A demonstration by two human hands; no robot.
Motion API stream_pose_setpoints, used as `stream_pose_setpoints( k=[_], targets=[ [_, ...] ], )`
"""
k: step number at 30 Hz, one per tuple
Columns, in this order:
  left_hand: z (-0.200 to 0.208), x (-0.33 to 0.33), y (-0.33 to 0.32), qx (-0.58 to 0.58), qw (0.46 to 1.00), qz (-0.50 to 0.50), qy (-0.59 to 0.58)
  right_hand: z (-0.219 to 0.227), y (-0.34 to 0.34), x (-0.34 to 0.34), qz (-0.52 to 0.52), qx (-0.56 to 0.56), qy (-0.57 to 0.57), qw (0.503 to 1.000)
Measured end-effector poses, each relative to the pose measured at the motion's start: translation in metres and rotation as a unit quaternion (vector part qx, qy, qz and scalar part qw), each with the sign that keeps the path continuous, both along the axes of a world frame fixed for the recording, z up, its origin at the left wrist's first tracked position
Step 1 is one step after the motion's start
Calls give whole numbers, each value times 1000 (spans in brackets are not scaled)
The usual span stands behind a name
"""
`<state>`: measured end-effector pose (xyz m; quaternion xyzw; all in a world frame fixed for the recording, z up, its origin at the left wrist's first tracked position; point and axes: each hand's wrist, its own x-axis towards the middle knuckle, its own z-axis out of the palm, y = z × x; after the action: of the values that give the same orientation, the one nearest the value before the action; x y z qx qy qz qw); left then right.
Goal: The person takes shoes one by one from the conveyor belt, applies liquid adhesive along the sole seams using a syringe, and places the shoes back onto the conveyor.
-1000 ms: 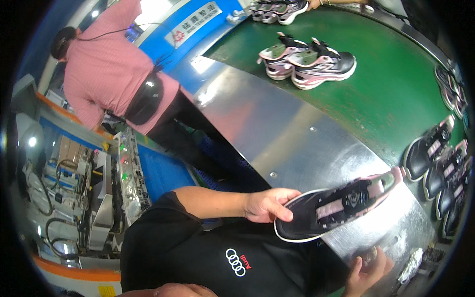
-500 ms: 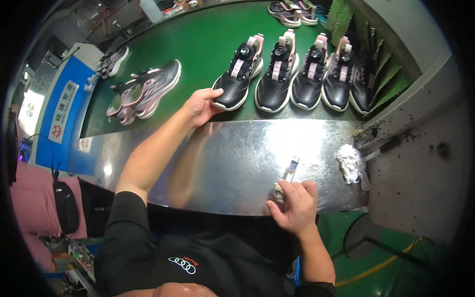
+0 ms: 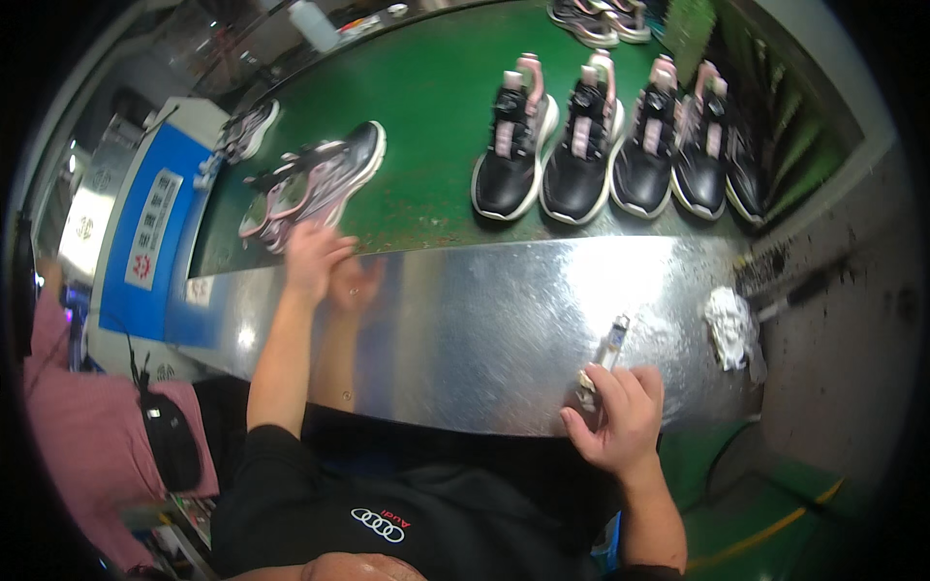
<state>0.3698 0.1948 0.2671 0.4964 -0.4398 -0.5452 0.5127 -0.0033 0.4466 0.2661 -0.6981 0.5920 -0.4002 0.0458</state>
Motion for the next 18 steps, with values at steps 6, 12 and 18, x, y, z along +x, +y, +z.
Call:
stream_pose_setpoints(
  k=[6, 12, 18],
  targets=[
    [-22, 89, -38, -104, 984, 88, -119, -1, -1, 1, 10, -2, 0, 1000],
    [-12, 29, -56, -175, 965, 7, -194, 0, 1, 5, -7, 17, -1, 1000],
    [4, 36, -52, -93, 973, -9, -213, 1, 3, 6, -7, 4, 2, 1000]
  ],
)
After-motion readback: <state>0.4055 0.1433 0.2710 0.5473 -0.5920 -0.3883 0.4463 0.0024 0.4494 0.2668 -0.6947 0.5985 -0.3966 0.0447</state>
